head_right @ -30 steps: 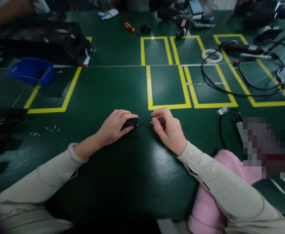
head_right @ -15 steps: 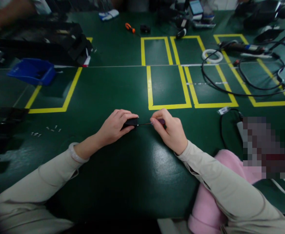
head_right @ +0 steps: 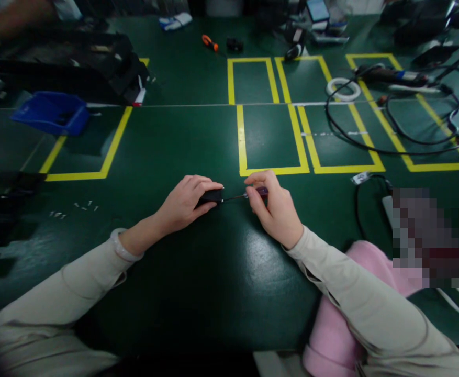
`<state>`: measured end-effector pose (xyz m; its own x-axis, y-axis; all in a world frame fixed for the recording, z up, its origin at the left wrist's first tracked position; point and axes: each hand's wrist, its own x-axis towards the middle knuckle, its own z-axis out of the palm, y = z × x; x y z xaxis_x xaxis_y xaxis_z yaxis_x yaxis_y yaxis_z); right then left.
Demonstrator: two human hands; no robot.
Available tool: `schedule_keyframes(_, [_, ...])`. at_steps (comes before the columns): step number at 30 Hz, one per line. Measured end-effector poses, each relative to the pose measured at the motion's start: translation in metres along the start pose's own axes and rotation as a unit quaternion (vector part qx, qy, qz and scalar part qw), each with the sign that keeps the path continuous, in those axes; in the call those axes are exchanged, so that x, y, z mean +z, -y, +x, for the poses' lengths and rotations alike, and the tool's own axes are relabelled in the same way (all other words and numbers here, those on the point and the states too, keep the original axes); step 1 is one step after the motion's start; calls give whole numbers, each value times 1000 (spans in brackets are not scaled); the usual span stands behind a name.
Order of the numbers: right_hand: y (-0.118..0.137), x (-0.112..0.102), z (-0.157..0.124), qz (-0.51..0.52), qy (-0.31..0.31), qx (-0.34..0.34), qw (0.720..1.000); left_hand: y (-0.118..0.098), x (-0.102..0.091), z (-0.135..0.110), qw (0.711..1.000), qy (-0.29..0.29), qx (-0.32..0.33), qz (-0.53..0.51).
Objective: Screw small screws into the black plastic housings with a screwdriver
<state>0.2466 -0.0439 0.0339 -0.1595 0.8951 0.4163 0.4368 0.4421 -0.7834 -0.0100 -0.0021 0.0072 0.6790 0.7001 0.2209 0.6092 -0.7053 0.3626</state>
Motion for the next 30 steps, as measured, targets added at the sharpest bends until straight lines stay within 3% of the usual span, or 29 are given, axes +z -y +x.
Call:
schedule_keyframes(12, [0, 0, 0, -36, -20, -10, 999, -1, -2, 0, 1000, 3, -4, 0])
schedule_keyframes(30, [2, -3, 2, -57, 1, -21, 998, -1, -1, 1, 1000, 7, -9, -5])
